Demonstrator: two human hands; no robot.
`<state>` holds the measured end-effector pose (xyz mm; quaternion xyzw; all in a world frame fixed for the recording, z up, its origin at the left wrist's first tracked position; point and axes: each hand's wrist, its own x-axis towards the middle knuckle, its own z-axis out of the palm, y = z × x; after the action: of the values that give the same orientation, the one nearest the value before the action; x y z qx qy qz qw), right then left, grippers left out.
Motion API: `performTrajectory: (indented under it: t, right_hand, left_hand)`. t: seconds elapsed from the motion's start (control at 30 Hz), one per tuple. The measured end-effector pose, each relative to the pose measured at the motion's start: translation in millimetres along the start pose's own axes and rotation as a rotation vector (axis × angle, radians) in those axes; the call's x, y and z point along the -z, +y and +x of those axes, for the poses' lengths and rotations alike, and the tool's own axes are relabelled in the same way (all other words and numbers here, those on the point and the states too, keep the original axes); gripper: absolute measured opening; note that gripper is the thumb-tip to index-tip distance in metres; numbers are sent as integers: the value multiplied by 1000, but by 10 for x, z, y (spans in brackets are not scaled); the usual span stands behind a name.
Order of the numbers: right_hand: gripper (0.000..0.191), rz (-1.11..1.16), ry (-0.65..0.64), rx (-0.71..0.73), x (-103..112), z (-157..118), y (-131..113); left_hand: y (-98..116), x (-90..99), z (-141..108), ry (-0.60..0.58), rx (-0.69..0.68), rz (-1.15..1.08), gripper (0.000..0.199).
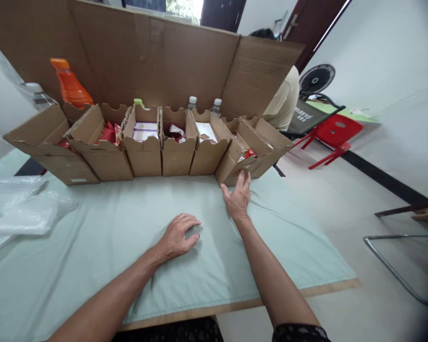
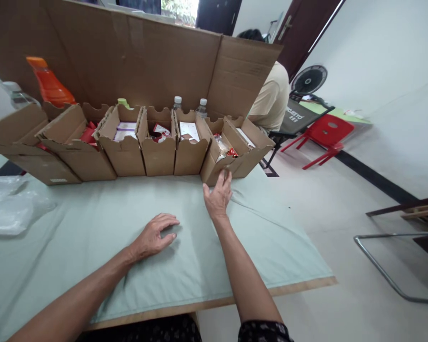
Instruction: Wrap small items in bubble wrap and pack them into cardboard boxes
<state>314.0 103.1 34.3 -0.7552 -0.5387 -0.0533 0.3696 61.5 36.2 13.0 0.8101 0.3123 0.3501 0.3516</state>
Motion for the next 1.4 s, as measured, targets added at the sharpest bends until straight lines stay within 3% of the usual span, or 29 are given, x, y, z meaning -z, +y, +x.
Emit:
performTrajectory:
  t: [0.2, 0.37, 0.53, 0.63, 0.7, 0.8, 0.93, 1.03, 1.13, 1.3, 1.4]
  right_hand:
    - [81, 19, -74, -30, -78, 302, -89]
    - [76, 50, -52, -43, -14, 256, -54]
    - [65, 173, -2, 44, 158, 106, -23]
    - [69, 202, 33, 81, 360, 270, -54]
    - [73, 107, 15, 87, 526, 501, -77]
    - [77, -156, -127, 83, 749, 890, -107]
    - [60, -379, -258, 127, 876, 1215, -161]
    - [36, -449, -274, 159, 886, 1290, -205]
    - [25, -476, -260, 151, 890, 1309, -241]
    - [26, -480, -231, 88, 900, 1269, -275]
    - [40, -438, -180, 96, 941, 1142, -312]
  left_hand:
    - [-3, -9, 0, -12, 1, 1, 31]
    - [-2, -5, 1, -7, -11, 0, 32]
    - [-1, -5, -4, -10, -11, 17, 32]
    - [4, -6, -7, -9, -10, 24, 32]
    - [4, -9, -10, -4, -15, 27, 32]
    - [-5, -16, -13, 7, -25, 36, 31]
    - [-17, -16, -15, 1, -33, 43, 31]
    - [-10, -8, -10, 1, -34, 40, 30]
    - [0, -2, -6, -3, -24, 32, 30]
    - [-2, -5, -5, -13, -21, 33, 31]
    - [-3, -12, -5, -1, -28, 31, 32]
